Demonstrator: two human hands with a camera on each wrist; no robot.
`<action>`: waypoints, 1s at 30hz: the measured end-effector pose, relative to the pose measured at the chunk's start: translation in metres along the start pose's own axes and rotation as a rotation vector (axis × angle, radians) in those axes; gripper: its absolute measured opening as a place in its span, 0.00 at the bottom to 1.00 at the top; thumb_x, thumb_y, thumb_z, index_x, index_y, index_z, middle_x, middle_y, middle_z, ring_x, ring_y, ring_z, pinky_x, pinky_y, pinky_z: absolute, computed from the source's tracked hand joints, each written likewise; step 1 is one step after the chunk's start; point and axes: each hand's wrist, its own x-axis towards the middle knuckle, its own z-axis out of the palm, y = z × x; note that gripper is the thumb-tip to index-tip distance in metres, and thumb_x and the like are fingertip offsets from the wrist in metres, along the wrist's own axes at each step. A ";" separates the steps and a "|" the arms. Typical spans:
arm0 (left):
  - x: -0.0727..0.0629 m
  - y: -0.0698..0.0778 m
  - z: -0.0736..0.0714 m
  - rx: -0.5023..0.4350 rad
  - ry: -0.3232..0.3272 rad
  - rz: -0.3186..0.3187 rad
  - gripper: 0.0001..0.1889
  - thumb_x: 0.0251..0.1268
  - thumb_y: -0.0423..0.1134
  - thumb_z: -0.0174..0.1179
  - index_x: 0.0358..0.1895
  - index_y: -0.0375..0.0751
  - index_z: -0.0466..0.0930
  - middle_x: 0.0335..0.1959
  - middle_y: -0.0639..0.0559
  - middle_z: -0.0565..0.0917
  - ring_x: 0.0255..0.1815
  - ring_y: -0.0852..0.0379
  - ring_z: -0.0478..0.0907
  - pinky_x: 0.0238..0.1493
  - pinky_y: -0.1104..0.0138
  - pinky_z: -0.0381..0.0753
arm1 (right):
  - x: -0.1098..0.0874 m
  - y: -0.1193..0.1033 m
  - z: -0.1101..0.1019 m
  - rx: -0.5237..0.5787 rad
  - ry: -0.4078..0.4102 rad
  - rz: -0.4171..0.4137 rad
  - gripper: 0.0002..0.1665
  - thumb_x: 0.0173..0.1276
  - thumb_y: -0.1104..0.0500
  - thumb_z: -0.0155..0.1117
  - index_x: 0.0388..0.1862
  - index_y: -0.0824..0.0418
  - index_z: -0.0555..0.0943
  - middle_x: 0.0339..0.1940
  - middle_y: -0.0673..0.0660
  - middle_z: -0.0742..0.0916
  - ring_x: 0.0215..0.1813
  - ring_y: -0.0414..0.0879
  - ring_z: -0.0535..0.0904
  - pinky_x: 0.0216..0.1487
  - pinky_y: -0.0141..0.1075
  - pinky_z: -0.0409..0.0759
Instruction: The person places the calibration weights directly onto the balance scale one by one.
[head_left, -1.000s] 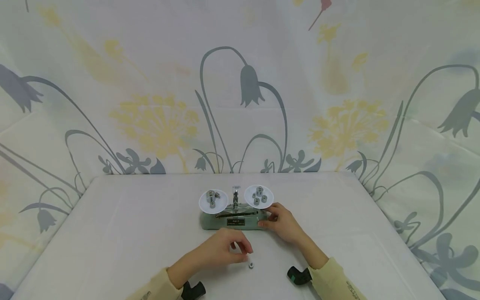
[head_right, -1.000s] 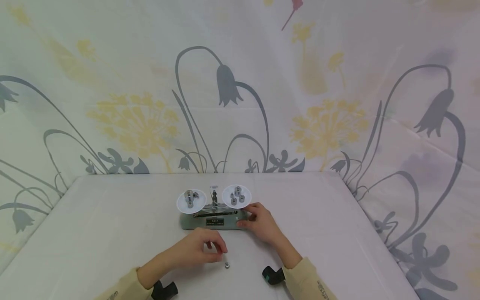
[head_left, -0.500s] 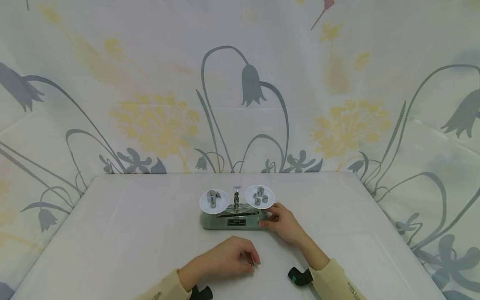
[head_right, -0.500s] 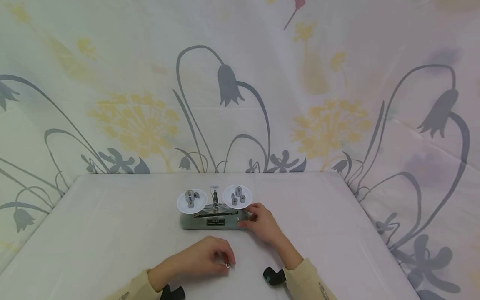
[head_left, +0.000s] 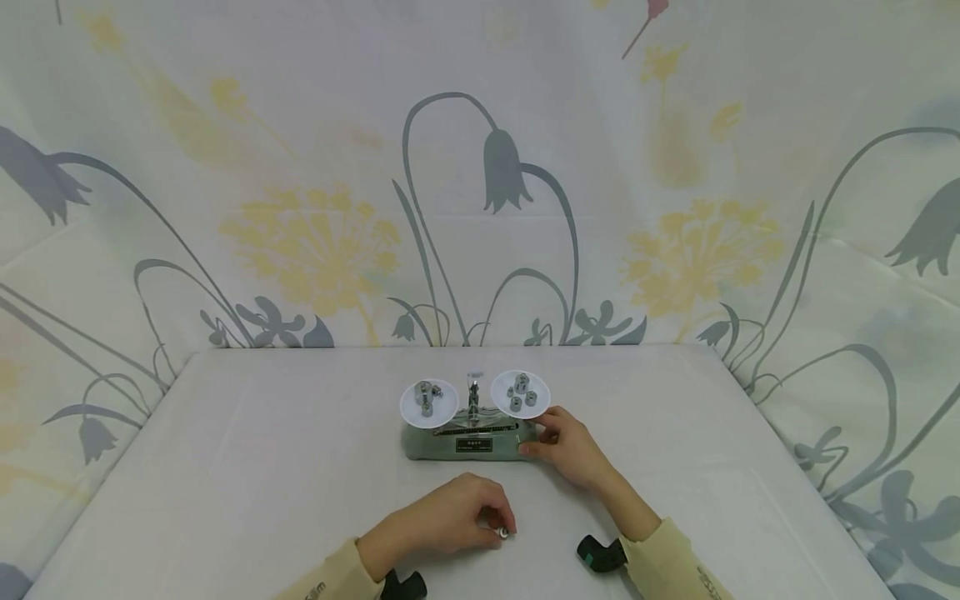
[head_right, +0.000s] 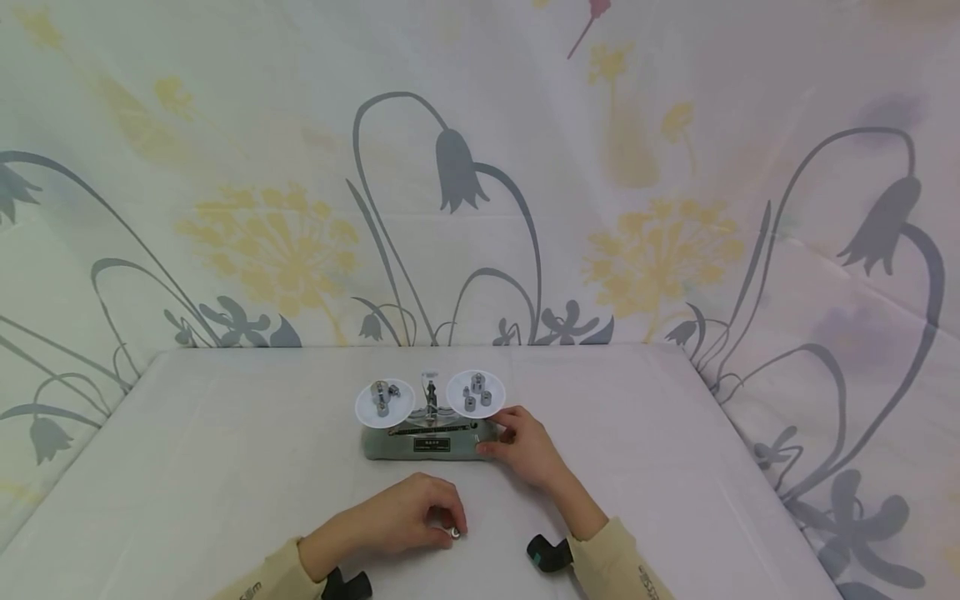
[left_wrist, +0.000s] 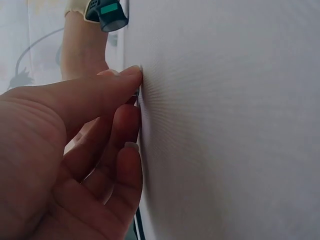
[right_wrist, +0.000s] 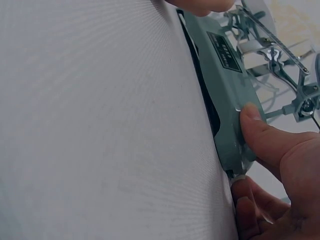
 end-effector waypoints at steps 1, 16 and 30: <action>0.000 0.000 0.000 0.002 -0.003 0.000 0.09 0.55 0.29 0.73 0.37 0.45 0.86 0.32 0.64 0.81 0.33 0.72 0.76 0.37 0.78 0.76 | 0.000 0.000 0.000 0.000 0.000 0.000 0.28 0.57 0.55 0.79 0.56 0.61 0.84 0.47 0.53 0.81 0.40 0.44 0.74 0.41 0.38 0.74; 0.000 0.000 0.001 -0.009 0.017 -0.014 0.08 0.56 0.30 0.72 0.36 0.46 0.87 0.32 0.65 0.81 0.32 0.73 0.76 0.35 0.78 0.76 | -0.001 -0.001 -0.001 0.014 -0.007 0.011 0.29 0.57 0.56 0.78 0.57 0.62 0.83 0.49 0.54 0.81 0.40 0.44 0.74 0.42 0.39 0.74; -0.005 0.001 -0.005 -0.065 0.095 0.006 0.07 0.56 0.29 0.71 0.36 0.43 0.87 0.34 0.65 0.82 0.36 0.72 0.79 0.39 0.75 0.79 | 0.000 0.003 0.001 0.011 -0.007 0.001 0.29 0.57 0.54 0.78 0.57 0.60 0.84 0.49 0.53 0.81 0.40 0.43 0.74 0.42 0.39 0.74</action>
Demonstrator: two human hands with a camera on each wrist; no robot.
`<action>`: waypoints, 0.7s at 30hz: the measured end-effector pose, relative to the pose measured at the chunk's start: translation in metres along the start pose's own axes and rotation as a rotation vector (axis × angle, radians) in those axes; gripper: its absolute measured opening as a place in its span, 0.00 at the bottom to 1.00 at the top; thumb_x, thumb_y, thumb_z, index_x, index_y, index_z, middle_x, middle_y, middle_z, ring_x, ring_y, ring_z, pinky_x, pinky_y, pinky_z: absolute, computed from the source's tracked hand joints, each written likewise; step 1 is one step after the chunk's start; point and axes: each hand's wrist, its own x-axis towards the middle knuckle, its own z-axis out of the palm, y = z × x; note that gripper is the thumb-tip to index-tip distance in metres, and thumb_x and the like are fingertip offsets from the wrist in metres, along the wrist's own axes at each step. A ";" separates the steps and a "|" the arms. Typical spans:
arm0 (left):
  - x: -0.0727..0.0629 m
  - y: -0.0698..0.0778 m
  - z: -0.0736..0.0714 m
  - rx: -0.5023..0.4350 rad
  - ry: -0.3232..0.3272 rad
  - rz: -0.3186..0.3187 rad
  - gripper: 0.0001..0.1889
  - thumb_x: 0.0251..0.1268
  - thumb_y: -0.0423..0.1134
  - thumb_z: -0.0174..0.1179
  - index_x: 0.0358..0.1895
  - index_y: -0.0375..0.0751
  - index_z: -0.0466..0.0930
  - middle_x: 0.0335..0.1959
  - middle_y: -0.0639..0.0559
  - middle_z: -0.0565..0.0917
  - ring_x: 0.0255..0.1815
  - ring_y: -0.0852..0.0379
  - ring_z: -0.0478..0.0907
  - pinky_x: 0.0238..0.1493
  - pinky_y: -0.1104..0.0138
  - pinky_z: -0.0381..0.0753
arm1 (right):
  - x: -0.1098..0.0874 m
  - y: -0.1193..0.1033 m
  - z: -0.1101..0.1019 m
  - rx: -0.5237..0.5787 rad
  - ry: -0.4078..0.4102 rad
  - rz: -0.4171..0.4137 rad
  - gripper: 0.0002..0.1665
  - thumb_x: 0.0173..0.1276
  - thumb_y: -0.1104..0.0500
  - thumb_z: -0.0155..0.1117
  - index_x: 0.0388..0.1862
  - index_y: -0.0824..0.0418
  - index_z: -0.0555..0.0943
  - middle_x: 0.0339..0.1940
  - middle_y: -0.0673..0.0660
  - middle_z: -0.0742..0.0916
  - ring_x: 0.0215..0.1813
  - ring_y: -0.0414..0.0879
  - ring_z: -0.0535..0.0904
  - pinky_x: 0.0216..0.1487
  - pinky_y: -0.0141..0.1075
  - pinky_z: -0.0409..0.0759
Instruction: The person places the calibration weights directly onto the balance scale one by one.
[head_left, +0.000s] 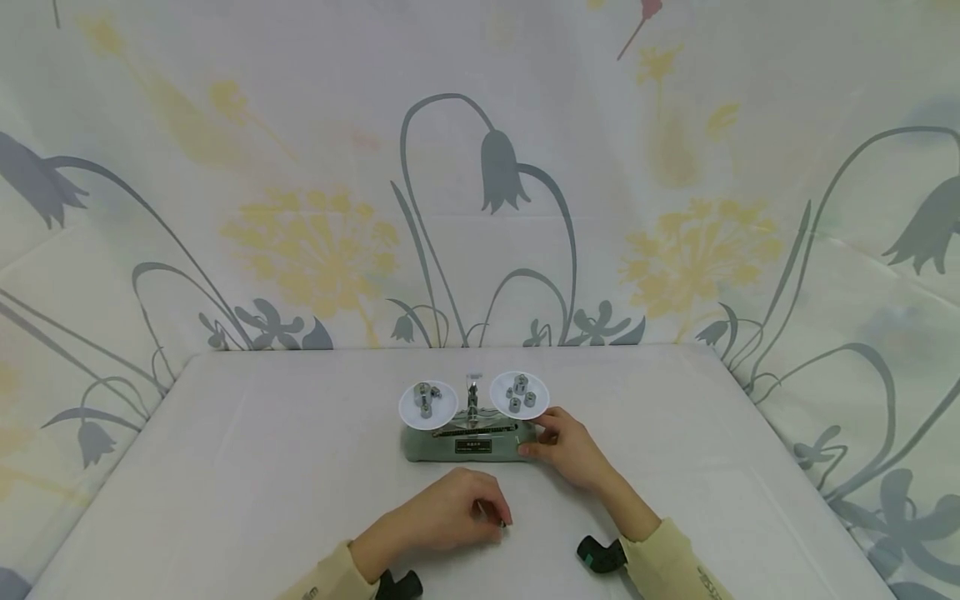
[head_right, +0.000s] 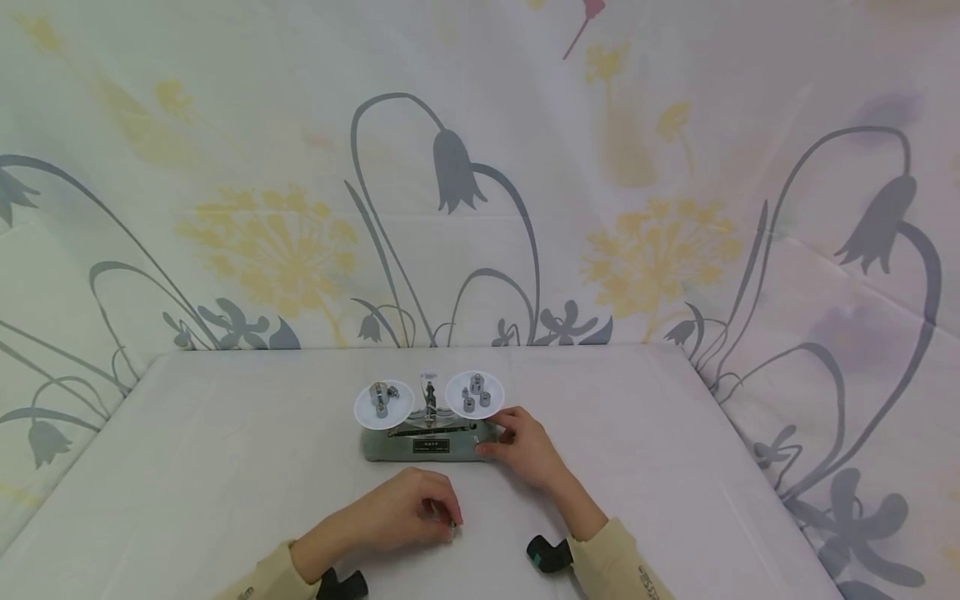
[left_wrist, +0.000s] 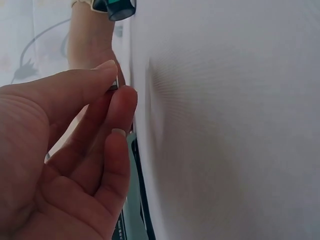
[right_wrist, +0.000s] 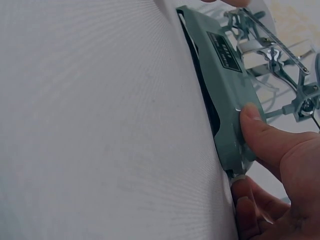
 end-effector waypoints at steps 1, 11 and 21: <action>0.000 0.000 0.000 0.000 0.002 -0.007 0.07 0.56 0.29 0.71 0.37 0.44 0.87 0.34 0.65 0.82 0.36 0.72 0.79 0.39 0.75 0.79 | 0.000 0.000 0.000 -0.001 0.000 0.000 0.29 0.57 0.54 0.78 0.57 0.60 0.84 0.49 0.53 0.81 0.40 0.43 0.74 0.42 0.39 0.74; -0.001 -0.001 -0.007 -0.052 0.016 -0.069 0.07 0.57 0.29 0.71 0.37 0.45 0.88 0.34 0.68 0.81 0.36 0.72 0.79 0.40 0.74 0.80 | 0.000 -0.001 0.000 -0.006 -0.001 0.004 0.29 0.57 0.54 0.78 0.57 0.60 0.84 0.48 0.53 0.81 0.40 0.44 0.74 0.42 0.39 0.74; -0.006 0.001 -0.022 -0.053 0.061 -0.048 0.06 0.60 0.30 0.70 0.39 0.43 0.88 0.36 0.65 0.83 0.37 0.71 0.80 0.41 0.71 0.81 | -0.001 -0.002 0.000 0.000 0.000 0.006 0.30 0.57 0.54 0.78 0.58 0.60 0.83 0.49 0.53 0.81 0.40 0.43 0.74 0.42 0.38 0.74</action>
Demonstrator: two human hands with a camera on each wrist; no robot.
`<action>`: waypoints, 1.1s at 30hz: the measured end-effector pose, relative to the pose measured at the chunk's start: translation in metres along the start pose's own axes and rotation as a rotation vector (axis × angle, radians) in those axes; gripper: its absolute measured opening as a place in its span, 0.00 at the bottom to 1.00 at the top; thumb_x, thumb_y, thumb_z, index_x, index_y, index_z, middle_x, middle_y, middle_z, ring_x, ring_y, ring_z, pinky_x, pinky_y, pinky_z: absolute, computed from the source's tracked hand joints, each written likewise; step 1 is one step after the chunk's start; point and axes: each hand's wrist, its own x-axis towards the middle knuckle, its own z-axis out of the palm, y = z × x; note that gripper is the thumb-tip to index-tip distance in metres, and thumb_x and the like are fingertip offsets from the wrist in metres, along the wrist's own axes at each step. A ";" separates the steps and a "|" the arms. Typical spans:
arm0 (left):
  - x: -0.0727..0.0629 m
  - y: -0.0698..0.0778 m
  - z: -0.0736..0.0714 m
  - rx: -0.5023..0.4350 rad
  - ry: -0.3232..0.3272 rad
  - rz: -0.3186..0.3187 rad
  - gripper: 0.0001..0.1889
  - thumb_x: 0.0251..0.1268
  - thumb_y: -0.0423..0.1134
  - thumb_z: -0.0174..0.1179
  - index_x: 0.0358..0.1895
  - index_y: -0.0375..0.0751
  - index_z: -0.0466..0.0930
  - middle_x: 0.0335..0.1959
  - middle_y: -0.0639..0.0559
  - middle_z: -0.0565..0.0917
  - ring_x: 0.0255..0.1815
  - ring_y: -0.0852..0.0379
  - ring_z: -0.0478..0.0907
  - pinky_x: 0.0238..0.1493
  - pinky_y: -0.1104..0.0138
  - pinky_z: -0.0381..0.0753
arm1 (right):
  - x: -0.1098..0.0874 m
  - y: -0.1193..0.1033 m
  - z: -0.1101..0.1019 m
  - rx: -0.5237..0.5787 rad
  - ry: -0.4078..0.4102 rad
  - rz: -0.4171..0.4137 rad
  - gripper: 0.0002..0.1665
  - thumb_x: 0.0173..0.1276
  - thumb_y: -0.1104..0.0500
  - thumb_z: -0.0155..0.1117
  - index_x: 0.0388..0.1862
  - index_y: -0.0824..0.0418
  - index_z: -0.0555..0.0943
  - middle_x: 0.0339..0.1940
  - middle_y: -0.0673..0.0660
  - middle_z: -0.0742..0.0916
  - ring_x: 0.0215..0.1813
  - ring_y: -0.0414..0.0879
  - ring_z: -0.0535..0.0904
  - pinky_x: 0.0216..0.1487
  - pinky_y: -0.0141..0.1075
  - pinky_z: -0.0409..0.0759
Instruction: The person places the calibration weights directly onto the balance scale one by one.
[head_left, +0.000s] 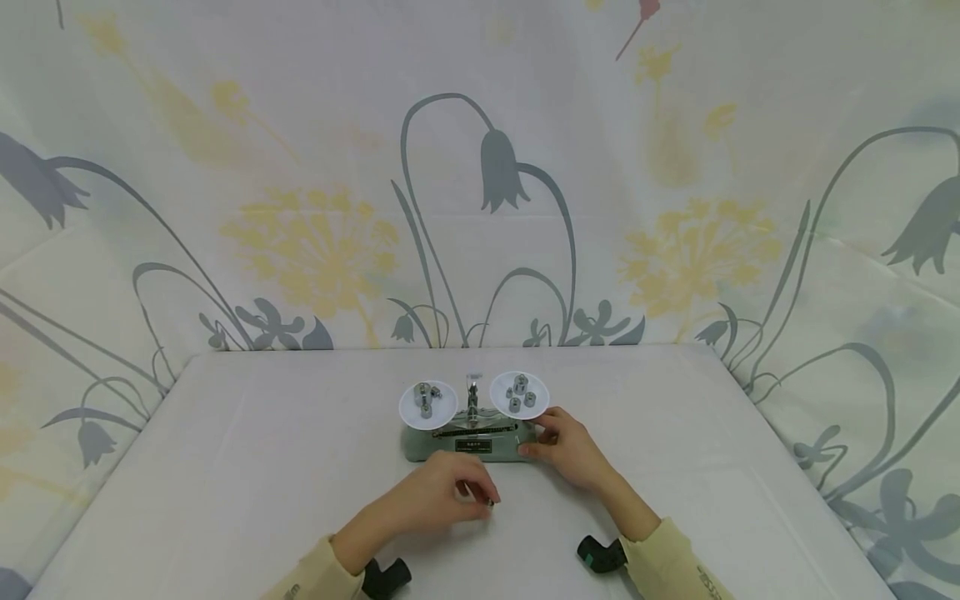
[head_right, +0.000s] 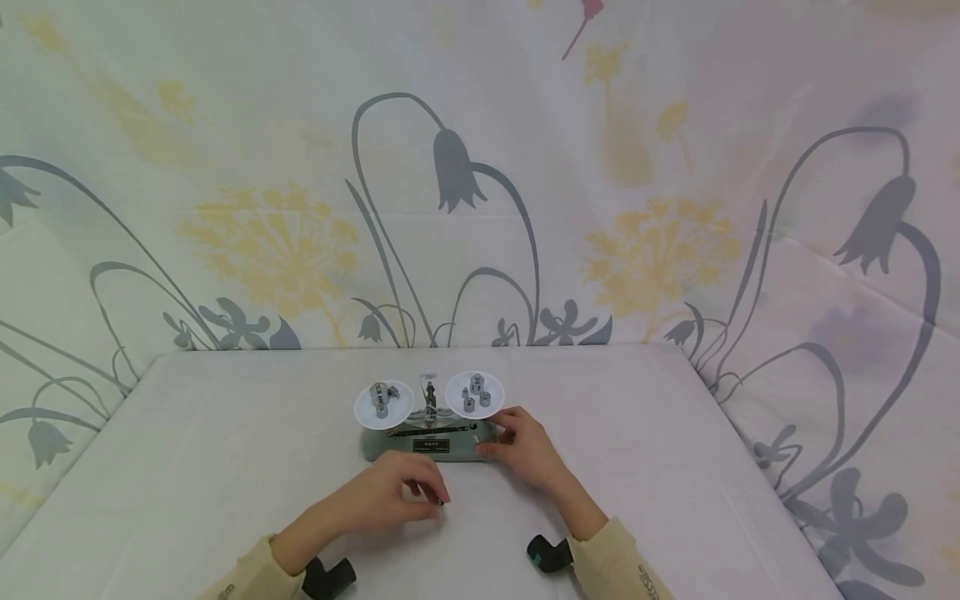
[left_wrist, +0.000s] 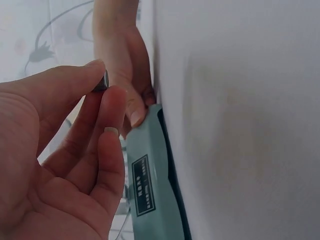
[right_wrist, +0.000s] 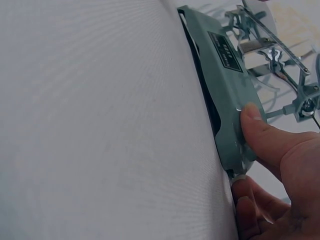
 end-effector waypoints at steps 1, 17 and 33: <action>-0.001 0.000 -0.002 0.008 0.005 0.001 0.06 0.60 0.31 0.70 0.39 0.43 0.88 0.36 0.65 0.83 0.37 0.71 0.80 0.41 0.71 0.81 | 0.000 0.000 0.000 0.001 0.000 0.001 0.30 0.57 0.54 0.78 0.58 0.60 0.83 0.50 0.53 0.81 0.40 0.43 0.75 0.42 0.38 0.74; -0.010 0.004 -0.029 0.053 0.100 0.000 0.06 0.62 0.33 0.69 0.42 0.44 0.88 0.38 0.63 0.83 0.38 0.66 0.78 0.41 0.69 0.80 | 0.000 -0.001 0.001 0.010 0.002 0.000 0.30 0.57 0.56 0.78 0.58 0.63 0.83 0.51 0.55 0.81 0.40 0.43 0.74 0.42 0.39 0.74; -0.020 0.008 -0.057 0.084 0.241 0.015 0.08 0.60 0.33 0.71 0.41 0.47 0.88 0.36 0.59 0.84 0.38 0.62 0.81 0.40 0.61 0.82 | 0.000 -0.002 0.000 0.018 -0.006 -0.002 0.30 0.57 0.56 0.78 0.59 0.63 0.83 0.51 0.55 0.81 0.40 0.44 0.74 0.42 0.39 0.74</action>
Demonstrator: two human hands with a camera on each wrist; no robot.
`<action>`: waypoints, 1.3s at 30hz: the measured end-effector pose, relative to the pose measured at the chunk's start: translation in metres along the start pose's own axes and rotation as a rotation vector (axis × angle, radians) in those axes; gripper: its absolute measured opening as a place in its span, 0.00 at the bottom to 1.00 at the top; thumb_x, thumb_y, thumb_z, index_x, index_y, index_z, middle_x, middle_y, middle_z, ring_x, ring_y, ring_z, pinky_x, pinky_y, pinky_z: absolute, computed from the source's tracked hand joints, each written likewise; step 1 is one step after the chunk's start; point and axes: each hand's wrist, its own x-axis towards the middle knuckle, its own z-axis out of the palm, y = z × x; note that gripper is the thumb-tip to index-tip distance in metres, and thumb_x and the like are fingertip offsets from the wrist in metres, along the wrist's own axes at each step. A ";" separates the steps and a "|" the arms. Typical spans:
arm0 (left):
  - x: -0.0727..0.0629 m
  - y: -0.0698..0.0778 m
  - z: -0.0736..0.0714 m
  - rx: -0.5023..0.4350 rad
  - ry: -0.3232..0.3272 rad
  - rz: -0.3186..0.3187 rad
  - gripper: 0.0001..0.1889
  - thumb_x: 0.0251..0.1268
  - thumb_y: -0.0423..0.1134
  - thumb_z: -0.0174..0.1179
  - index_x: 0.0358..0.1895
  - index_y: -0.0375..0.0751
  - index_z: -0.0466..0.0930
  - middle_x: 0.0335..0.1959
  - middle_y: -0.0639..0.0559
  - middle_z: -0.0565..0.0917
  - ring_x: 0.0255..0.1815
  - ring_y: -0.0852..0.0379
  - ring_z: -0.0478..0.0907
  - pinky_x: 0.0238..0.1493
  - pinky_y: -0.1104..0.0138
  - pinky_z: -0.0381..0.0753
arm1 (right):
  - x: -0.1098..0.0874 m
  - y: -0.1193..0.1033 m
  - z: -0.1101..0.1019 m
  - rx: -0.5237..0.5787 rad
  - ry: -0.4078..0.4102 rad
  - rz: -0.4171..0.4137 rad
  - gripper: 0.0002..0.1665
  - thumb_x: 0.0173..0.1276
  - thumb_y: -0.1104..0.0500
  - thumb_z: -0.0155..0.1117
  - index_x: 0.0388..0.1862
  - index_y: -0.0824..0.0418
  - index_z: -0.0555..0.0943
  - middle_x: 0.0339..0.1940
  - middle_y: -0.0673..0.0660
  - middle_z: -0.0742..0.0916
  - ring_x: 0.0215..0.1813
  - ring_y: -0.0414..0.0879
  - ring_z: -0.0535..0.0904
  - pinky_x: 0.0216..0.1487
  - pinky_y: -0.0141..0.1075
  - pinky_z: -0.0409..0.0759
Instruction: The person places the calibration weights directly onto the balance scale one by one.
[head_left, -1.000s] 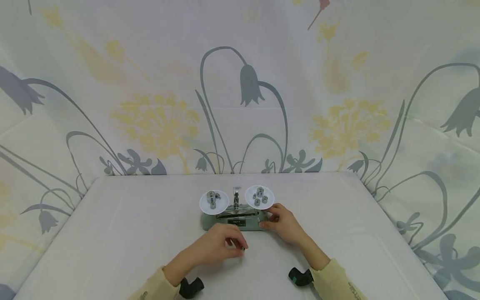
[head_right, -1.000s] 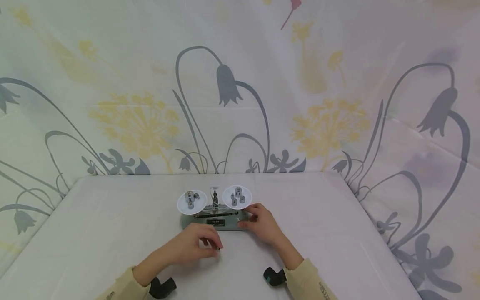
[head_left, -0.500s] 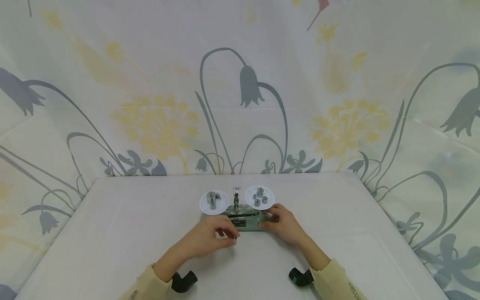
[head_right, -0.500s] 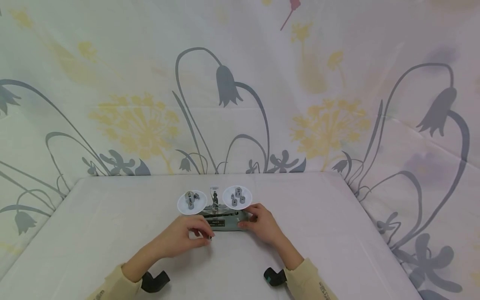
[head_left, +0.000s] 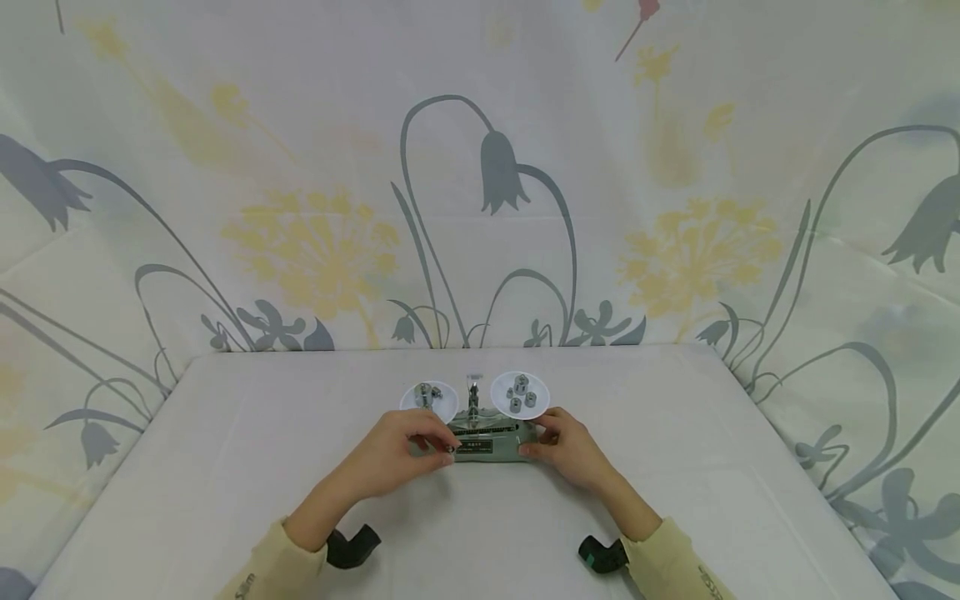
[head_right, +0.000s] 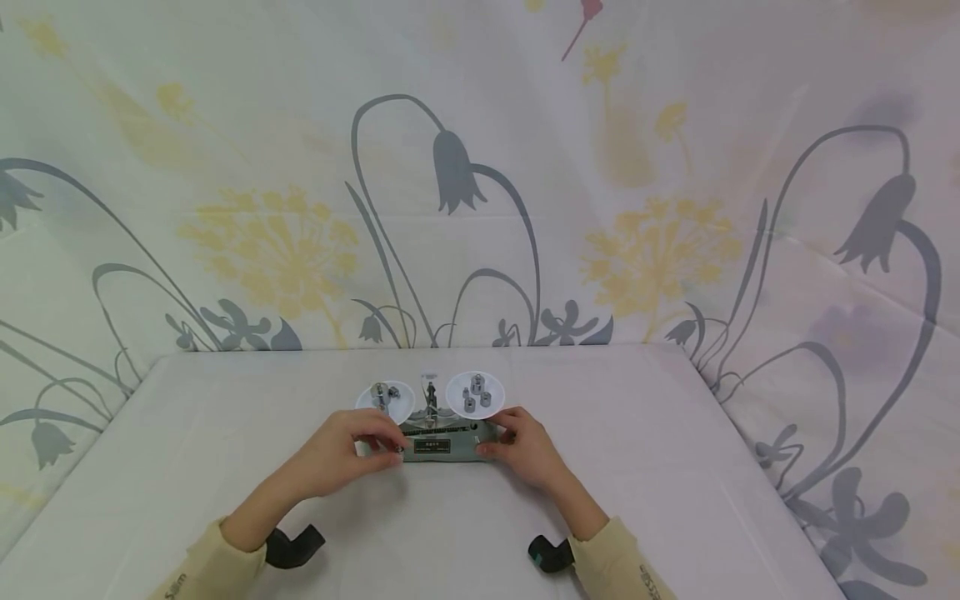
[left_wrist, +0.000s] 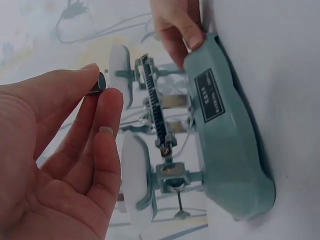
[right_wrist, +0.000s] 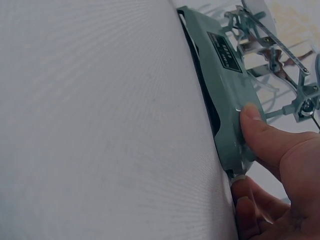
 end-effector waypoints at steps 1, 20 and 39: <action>0.000 0.000 -0.002 0.001 0.008 -0.004 0.08 0.60 0.33 0.71 0.41 0.48 0.88 0.36 0.59 0.84 0.38 0.62 0.81 0.40 0.60 0.83 | 0.000 0.000 0.000 0.001 0.000 0.000 0.30 0.57 0.56 0.78 0.59 0.62 0.83 0.51 0.55 0.81 0.40 0.44 0.74 0.42 0.39 0.74; 0.001 -0.011 -0.023 0.100 0.114 -0.065 0.08 0.61 0.32 0.69 0.42 0.45 0.87 0.37 0.62 0.83 0.39 0.62 0.81 0.39 0.62 0.80 | 0.000 0.003 0.000 0.011 0.004 -0.007 0.30 0.56 0.56 0.78 0.58 0.63 0.83 0.51 0.56 0.81 0.40 0.44 0.74 0.41 0.38 0.74; 0.003 -0.018 -0.031 0.182 0.152 -0.105 0.08 0.60 0.29 0.69 0.39 0.45 0.88 0.36 0.60 0.84 0.37 0.62 0.79 0.37 0.62 0.77 | 0.000 0.005 0.001 0.020 -0.004 -0.010 0.31 0.57 0.56 0.78 0.59 0.64 0.82 0.51 0.56 0.81 0.40 0.44 0.74 0.42 0.37 0.75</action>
